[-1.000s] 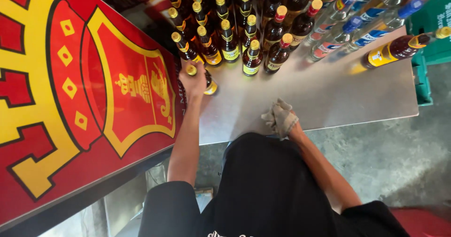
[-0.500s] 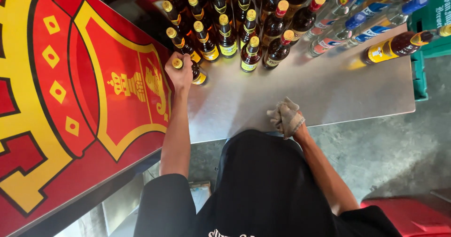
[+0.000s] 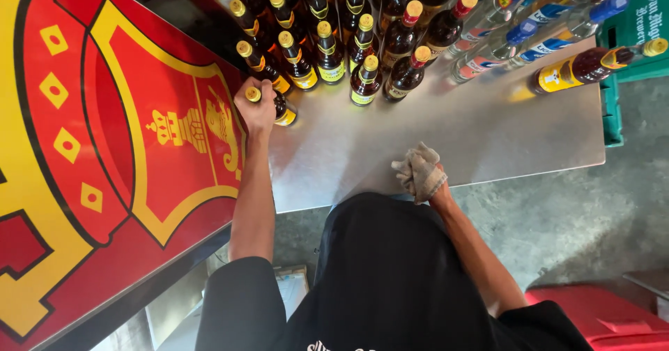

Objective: Cleaning bottles, counters, and refrigeration units in a restaurant or bar setting using a rag.

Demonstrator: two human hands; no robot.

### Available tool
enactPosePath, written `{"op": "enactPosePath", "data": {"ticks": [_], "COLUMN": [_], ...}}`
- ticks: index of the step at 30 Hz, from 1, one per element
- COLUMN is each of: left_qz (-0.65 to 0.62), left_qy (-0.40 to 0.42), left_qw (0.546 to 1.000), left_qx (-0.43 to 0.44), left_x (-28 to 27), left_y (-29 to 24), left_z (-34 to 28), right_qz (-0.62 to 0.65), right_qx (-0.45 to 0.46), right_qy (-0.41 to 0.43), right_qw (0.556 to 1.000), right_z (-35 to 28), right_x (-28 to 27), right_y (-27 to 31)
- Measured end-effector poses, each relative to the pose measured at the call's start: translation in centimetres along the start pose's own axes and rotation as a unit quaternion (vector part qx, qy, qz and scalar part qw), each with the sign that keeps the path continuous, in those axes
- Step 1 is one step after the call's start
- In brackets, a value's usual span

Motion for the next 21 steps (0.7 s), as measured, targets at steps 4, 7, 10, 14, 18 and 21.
{"op": "enactPosePath", "data": {"ticks": [4,7,10,14,18,21], "left_qz": [-0.008,-0.007,-0.001,-0.025,-0.039,-0.057], "left_qy": [0.002,0.003,0.003,0.016,0.016,-0.015], "left_qw": [1.000,1.000,1.000,0.999,0.993,0.989], "left_qx": [0.010,0.026,0.030,0.031,0.112,0.134], "left_x": [-0.1,-0.1,-0.2,-0.3,-0.8,-1.6], "left_y": [0.1,-0.2,-0.6,-0.5,-1.5,-2.7], "left_z": [0.3,0.5,0.4,0.1,-0.8,-3.0], "right_qz": [-0.130,-0.162,0.043,-0.127,-0.039,-0.167], "right_qx": [-0.022,-0.062,0.102,-0.023,-0.219,-0.273], "right_qy": [-0.014,0.026,0.026,0.130,0.323,0.264], "right_qw": [0.991,0.985,0.993,0.983,0.920,0.910], "right_z": [1.2,1.1,2.5,3.1,-1.6,0.7], "right_x": [-1.6,-0.5,-2.0,-3.1,3.3,-2.8], "right_y": [-0.4,0.7,-1.7,-2.2,1.6,0.1]}}
Point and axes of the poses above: each hand's wrist, its own z-axis towards the middle knuckle, its own x-axis out of the palm, y = z × x, the point moved 6 cm from there along z, towards the middle knuckle, and after that the axes turned 3 degrees about y, right-handed, at the moved point
